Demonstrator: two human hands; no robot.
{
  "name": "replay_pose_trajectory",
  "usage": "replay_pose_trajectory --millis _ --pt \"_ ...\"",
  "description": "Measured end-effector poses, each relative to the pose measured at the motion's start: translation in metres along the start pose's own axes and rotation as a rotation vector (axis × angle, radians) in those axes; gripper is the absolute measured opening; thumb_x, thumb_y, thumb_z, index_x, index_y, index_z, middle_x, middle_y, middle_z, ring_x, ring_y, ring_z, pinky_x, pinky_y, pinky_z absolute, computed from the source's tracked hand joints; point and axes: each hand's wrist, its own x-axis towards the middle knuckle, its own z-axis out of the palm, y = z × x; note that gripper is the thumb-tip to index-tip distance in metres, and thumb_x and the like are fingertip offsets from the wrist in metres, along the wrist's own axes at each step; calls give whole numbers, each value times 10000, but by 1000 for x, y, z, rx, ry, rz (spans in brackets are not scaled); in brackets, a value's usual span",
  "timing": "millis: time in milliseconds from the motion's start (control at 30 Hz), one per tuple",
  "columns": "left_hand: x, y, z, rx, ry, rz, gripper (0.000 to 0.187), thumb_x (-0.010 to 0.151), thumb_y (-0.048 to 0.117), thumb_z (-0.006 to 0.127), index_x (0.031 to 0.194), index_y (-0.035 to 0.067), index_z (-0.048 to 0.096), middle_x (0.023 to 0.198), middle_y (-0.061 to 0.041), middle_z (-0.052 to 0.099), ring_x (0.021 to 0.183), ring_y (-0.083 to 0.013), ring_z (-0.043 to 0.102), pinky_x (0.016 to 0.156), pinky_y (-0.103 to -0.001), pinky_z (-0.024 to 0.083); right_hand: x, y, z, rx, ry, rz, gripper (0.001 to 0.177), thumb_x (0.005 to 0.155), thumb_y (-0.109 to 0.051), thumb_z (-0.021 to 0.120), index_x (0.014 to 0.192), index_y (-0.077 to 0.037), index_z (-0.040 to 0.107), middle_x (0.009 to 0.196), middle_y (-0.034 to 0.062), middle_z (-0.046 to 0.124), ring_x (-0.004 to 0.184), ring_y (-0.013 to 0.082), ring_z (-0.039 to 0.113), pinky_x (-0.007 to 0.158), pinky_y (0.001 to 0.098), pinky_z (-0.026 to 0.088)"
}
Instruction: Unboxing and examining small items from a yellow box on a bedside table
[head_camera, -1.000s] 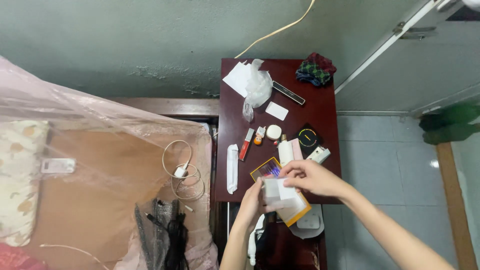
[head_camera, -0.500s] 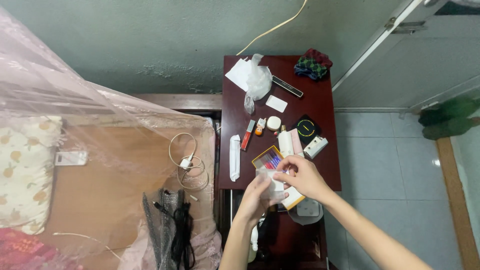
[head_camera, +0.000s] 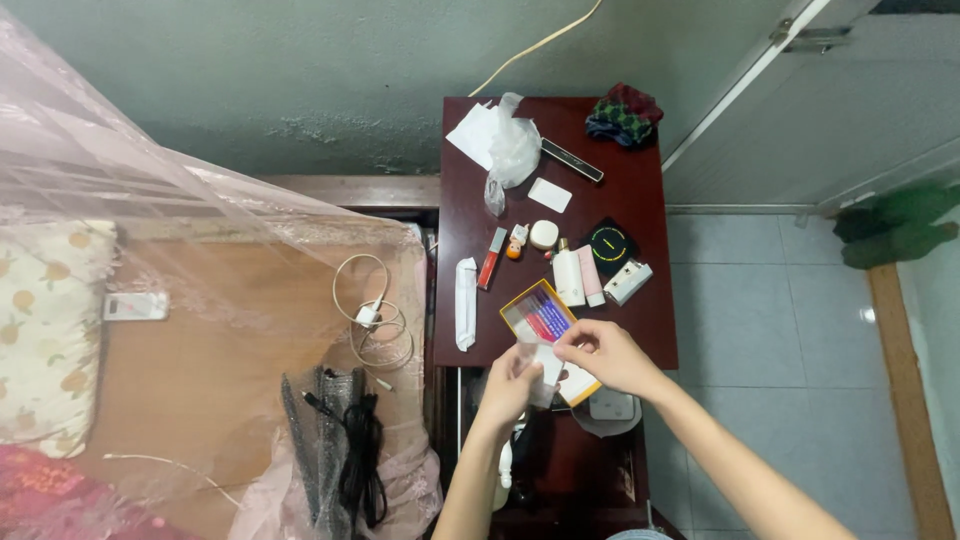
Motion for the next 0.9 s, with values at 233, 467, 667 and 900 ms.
replay_pose_trajectory --millis 233,467,667,900 --pt "22 -31 -16 515 -139 -5 362 858 171 622 1215 229 622 1043 -166 686 1084 -382 618 923 -490 493 -2 6 1 -31 -128 51 257 764 -175 742 997 -67 741 867 105 743 718 159 670 662 286 533" --pt "21 5 -22 695 -301 -8 805 825 186 652 1501 149 215 1188 -302 594 1189 -469 521 1007 -580 406 8 33 2 64 -198 117 161 776 -106 748 876 16 715 629 127 690 499 146 636 482 233 526" --pt "24 4 -22 377 86 42 561 796 259 726 1271 40 523 1206 -225 625 1090 -378 619 921 -477 499 10 40 5 666 147 206 276 863 -81 681 1054 103 607 726 197 648 596 203 658 615 290 580" --pt "23 -21 11 199 259 162 151 854 202 688 947 91 728 985 -135 741 866 -310 720 725 -395 584 10 56 41 1180 159 325 195 901 -74 652 1040 29 564 904 147 648 830 235 685 807 387 579"
